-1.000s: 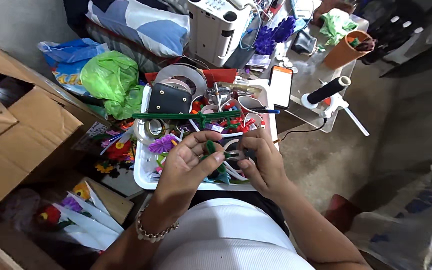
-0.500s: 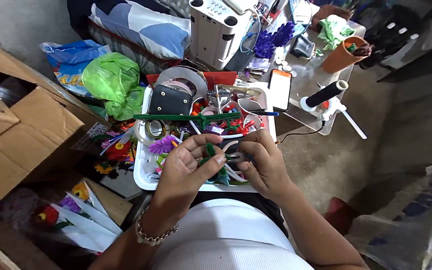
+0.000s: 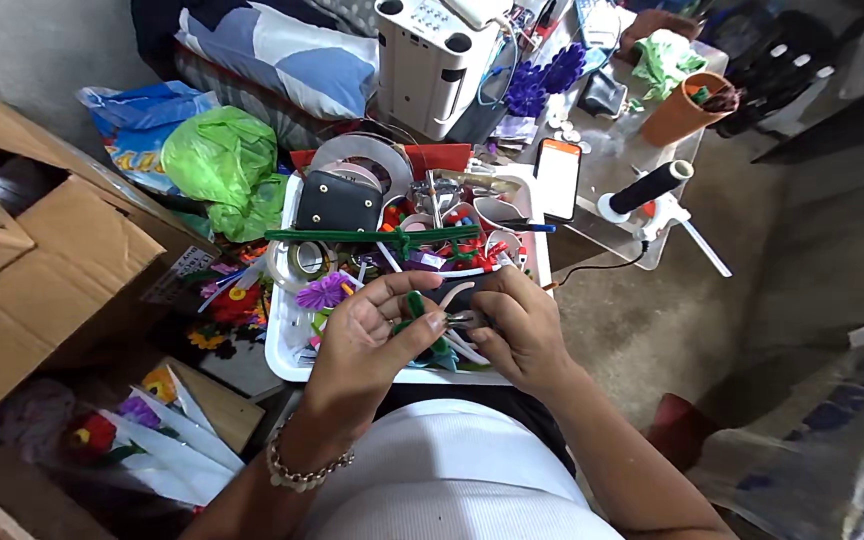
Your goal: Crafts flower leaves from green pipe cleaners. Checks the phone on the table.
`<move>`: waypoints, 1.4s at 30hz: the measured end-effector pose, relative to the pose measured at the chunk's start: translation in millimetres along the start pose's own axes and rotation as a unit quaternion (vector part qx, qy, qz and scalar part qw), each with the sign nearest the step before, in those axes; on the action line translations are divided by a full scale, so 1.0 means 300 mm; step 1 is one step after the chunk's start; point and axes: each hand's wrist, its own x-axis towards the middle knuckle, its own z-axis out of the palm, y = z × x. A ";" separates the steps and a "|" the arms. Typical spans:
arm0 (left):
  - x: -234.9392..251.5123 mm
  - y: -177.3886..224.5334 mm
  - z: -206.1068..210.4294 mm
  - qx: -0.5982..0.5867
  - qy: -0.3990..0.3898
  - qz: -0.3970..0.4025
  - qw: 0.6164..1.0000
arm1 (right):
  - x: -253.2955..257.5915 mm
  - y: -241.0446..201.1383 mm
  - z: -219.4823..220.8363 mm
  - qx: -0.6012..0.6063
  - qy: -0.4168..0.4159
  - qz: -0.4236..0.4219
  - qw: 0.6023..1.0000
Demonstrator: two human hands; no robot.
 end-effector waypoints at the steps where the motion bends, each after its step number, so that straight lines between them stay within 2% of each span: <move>1: 0.001 0.002 0.000 0.001 0.001 -0.005 1.000 | 0.000 0.003 0.001 -0.003 0.003 -0.004 1.000; 5: 0.007 -0.001 0.000 0.004 0.001 -0.007 1.000 | 0.002 0.004 0.003 -0.015 0.008 -0.005 1.000; 10: 0.016 -0.023 0.004 -0.016 0.015 0.052 0.998 | -0.014 -0.005 0.014 0.060 -0.003 0.063 0.996; 13: 0.020 -0.028 0.001 -0.043 0.034 0.060 0.997 | -0.021 -0.008 0.023 0.070 0.007 0.071 0.995; 42: 0.009 -0.017 0.036 -0.125 0.033 -0.028 0.991 | -0.012 -0.011 0.007 -0.015 0.027 0.038 0.999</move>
